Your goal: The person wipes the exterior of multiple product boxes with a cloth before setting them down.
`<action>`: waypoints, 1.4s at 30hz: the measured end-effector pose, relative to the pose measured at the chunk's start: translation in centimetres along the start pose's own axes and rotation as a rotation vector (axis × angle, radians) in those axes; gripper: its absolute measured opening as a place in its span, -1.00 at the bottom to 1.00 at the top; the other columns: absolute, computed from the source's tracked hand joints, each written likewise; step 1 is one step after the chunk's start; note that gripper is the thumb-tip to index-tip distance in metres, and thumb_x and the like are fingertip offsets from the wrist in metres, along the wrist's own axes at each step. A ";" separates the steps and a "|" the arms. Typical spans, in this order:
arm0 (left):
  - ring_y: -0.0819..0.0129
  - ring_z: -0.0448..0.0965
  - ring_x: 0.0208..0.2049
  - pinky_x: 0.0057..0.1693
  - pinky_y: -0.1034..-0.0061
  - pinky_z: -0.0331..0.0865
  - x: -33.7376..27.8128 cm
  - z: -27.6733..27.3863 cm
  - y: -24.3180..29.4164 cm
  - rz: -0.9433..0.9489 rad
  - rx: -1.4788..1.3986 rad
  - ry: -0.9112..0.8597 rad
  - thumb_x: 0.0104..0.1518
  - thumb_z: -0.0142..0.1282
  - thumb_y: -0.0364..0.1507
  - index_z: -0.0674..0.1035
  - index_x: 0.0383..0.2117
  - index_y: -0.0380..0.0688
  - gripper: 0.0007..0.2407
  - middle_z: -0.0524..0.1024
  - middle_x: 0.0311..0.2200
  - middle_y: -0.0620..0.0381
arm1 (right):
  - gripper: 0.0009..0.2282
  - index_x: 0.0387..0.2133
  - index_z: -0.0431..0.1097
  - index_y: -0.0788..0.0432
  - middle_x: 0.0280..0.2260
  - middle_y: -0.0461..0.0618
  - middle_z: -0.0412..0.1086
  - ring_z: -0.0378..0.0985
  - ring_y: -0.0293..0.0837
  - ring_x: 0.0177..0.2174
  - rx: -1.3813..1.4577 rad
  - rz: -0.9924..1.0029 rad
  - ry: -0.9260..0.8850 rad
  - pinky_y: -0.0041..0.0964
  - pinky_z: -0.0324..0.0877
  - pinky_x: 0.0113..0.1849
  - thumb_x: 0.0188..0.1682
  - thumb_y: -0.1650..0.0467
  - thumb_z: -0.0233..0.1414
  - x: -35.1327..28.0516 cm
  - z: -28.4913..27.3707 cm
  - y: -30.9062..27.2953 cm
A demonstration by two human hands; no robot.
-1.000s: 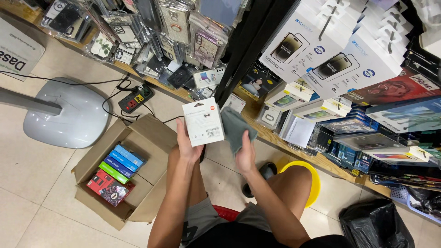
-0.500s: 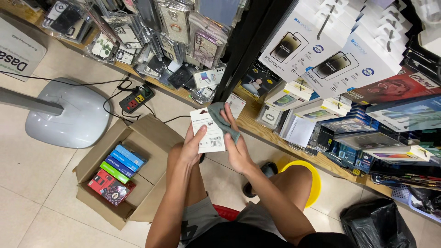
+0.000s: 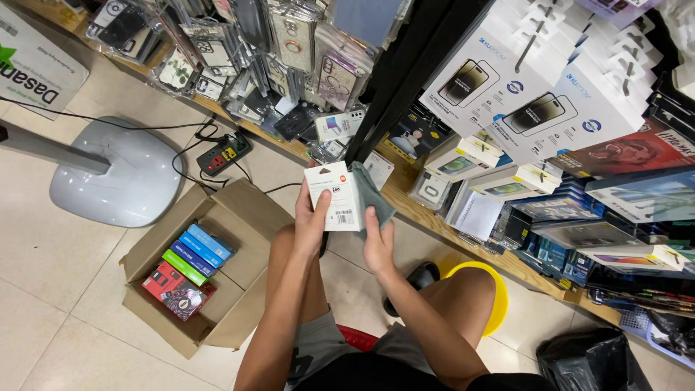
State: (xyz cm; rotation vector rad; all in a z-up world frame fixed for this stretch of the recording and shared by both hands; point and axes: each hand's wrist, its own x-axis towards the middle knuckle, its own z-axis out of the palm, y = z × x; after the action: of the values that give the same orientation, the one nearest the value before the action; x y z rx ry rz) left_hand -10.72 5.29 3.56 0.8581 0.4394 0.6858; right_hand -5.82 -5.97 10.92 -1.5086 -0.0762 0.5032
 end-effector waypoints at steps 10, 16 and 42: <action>0.06 0.40 0.20 0.25 0.14 0.31 0.1 -0.2 -1.6 0.036 0.271 0.020 0.45 -0.21 -0.20 0.29 0.39 -0.17 -0.54 0.41 0.17 -0.19 | -0.75 0.09 0.31 0.30 0.05 0.14 0.27 0.17 -0.09 0.07 -0.267 -0.460 -0.295 -0.04 0.19 0.10 0.24 0.43 -0.17 -1.4 0.3 -0.8; 0.02 0.14 0.36 0.42 0.10 0.01 -0.8 1.5 -0.2 -0.186 0.004 0.036 0.37 -0.21 0.03 0.11 0.49 -0.16 -0.32 0.15 0.38 -0.19 | -0.60 0.31 0.17 0.46 0.37 0.47 0.08 0.00 0.33 0.36 -0.225 -0.561 -0.392 0.28 -0.04 0.30 0.24 0.49 -0.30 -0.6 -0.2 1.6; 0.07 0.61 0.05 0.20 -0.03 0.45 1.0 -6.3 -10.6 -0.039 -0.442 -0.338 0.14 0.11 -0.20 0.43 0.24 -0.39 -0.42 0.56 0.09 -0.29 | -0.43 -0.04 0.56 0.15 -0.01 0.06 0.55 0.58 0.12 0.07 -0.467 -1.235 -0.468 0.17 0.30 0.14 0.22 0.02 -0.30 6.3 -2.4 -0.4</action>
State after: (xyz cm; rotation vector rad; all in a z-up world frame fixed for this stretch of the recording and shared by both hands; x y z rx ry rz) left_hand -9.92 4.52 -8.74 0.5287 -0.0037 0.5586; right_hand 0.81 -5.91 9.46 -1.4445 -1.4680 -0.2080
